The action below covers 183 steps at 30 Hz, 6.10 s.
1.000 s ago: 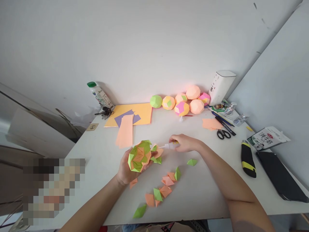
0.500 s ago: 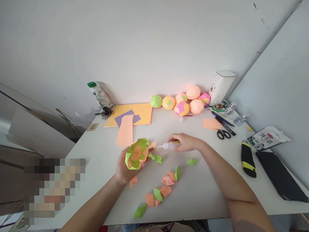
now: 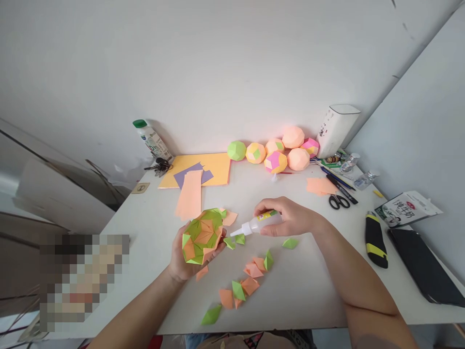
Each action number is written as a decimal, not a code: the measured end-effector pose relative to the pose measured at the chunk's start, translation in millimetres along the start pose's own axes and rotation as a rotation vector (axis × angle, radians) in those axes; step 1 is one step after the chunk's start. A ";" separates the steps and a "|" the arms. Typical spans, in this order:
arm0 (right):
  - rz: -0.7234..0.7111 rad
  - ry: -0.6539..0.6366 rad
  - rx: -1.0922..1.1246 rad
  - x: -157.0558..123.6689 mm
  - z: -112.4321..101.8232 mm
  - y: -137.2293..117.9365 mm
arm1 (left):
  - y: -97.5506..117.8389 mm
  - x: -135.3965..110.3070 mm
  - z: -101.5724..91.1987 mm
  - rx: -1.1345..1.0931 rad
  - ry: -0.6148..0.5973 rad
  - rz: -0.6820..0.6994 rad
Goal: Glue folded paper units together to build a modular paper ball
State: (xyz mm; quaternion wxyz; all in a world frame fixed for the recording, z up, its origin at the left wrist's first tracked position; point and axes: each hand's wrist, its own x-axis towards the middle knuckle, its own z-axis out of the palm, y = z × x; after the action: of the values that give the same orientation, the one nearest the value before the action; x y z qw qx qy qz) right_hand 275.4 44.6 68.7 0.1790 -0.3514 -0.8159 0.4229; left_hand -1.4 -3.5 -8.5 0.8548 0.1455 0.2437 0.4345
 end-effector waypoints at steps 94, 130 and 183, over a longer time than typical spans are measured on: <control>0.156 0.175 -0.358 40.9 61.0 77.1 | 21.0 -6.9 2.3 -0.134 0.197 0.231; -0.029 0.415 0.467 22.0 71.1 7.2 | -12.1 -7.3 4.0 0.310 -0.055 0.379; 0.054 0.440 -0.207 17.5 13.9 32.3 | -9.7 0.6 -7.7 0.555 0.012 0.294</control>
State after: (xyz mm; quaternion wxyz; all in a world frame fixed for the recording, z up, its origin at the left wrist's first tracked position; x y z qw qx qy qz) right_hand 268.9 62.2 34.2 0.3041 -0.4731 -0.7865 0.2551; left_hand 1.3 -8.3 -19.6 0.7092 0.4042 0.3344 0.4710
